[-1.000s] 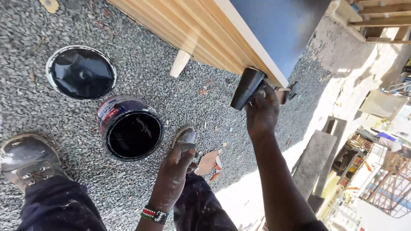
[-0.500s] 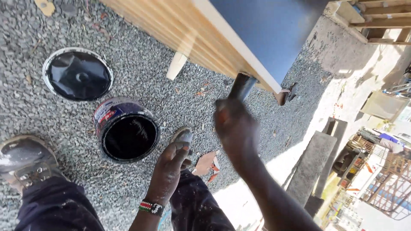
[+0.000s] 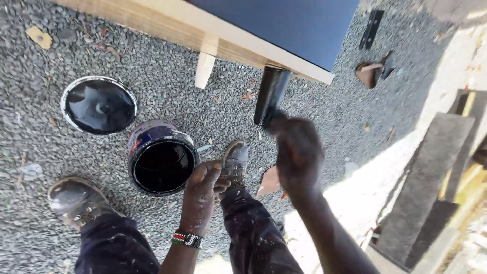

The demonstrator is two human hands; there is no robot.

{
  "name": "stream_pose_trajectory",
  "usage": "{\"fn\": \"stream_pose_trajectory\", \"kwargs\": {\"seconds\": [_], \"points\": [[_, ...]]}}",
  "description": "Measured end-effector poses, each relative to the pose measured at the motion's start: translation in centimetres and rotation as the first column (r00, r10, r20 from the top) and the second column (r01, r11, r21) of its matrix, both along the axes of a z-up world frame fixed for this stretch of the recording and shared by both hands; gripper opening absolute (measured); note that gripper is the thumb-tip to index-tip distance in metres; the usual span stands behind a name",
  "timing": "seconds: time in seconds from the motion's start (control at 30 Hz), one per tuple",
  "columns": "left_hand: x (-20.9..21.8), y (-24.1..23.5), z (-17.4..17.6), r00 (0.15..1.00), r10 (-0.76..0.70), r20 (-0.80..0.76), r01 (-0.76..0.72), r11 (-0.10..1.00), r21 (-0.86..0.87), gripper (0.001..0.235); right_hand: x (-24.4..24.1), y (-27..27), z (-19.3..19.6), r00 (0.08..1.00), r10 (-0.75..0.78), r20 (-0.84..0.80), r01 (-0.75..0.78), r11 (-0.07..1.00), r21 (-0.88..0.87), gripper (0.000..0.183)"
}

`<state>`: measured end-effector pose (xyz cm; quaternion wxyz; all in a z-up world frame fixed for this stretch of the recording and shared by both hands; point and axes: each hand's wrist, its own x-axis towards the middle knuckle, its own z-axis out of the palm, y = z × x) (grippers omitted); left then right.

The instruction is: The person paints the side of a wooden board with black paint using a small roller. They repeatedly dip the roller into a paint can and apply the paint to the wood surface, working along the edge of the board.

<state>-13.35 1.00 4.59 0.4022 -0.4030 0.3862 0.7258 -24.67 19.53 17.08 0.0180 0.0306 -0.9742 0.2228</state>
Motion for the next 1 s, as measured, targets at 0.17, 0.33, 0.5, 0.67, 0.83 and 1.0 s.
{"fn": "stream_pose_trajectory", "kwargs": {"seconds": [0.17,0.33,0.5,0.67,0.83,1.0], "points": [[-1.4,-0.1,-0.1,0.997,0.074,-0.01,-0.074,0.987,-0.146,0.043,2.0,1.1,-0.2,0.993,-0.079,-0.085,0.069,0.991,-0.11,0.013],[-2.1,0.9,0.1,0.989,0.123,-0.084,-0.14,0.959,-0.247,0.032,0.8,1.0,-1.7,0.997,-0.058,-0.051,0.042,0.962,-0.268,0.017],[-3.9,0.3,-1.5,0.986,0.1,-0.131,-0.141,0.926,-0.351,0.027,6.4,2.2,-5.3,0.951,-0.284,0.119,0.308,0.875,-0.374,0.018],[-5.2,0.8,-1.0,0.99,0.105,-0.094,-0.135,0.904,-0.405,0.029,-4.5,1.7,-7.6,0.845,-0.437,0.307,0.511,0.497,-0.701,0.023],[-3.8,-0.6,-3.3,0.98,0.015,-0.2,-0.097,0.907,-0.411,0.03,2.0,2.3,-10.0,0.849,-0.305,0.432,0.523,0.371,-0.767,0.017],[-5.2,-1.4,-1.8,0.994,0.043,-0.101,-0.088,0.862,-0.499,0.038,-0.6,2.4,-10.8,0.935,-0.265,0.237,0.356,0.685,-0.635,0.017]]}}
